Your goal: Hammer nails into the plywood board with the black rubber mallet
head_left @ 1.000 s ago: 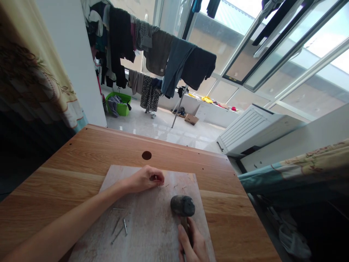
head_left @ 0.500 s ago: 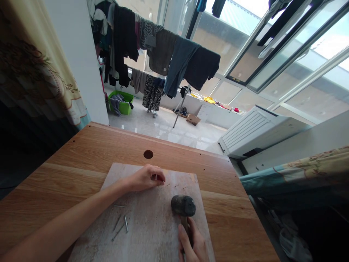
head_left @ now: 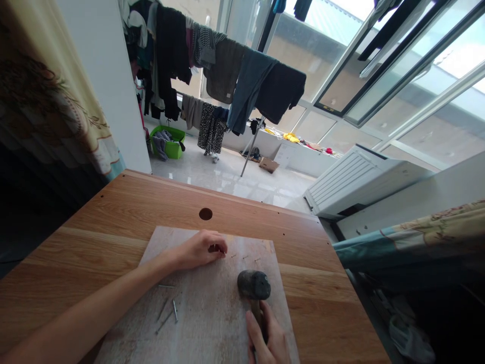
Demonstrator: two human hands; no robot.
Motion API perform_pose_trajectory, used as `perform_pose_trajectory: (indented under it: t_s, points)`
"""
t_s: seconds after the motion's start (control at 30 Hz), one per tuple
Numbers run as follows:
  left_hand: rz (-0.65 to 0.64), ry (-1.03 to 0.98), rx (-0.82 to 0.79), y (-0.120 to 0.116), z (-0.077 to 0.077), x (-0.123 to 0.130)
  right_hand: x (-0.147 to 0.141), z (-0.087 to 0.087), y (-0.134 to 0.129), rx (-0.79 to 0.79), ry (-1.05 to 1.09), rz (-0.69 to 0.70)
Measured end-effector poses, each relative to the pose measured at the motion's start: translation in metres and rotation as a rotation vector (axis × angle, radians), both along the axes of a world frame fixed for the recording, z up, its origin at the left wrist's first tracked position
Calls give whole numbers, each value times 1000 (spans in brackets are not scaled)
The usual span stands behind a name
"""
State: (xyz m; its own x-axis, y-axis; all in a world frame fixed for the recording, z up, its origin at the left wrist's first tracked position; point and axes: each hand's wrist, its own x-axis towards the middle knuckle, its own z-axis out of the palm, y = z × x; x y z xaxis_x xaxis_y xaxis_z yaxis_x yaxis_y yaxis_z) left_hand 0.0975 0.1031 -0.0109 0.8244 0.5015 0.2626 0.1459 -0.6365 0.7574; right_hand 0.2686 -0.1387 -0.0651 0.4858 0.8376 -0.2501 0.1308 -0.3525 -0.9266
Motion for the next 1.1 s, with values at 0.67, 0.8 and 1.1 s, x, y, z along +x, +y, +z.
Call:
perform_pose_trajectory:
  t_s: [0.67,0.8,1.1]
  points:
    - [32,9,-32,-4,2,0,-21,88,57,161,230,271]
    - [64,49,-81,-4,1,0,-23,78,60,147,209,290]
    - [78,82,-119,-3,4,0,-24,72,62,125,208,295]
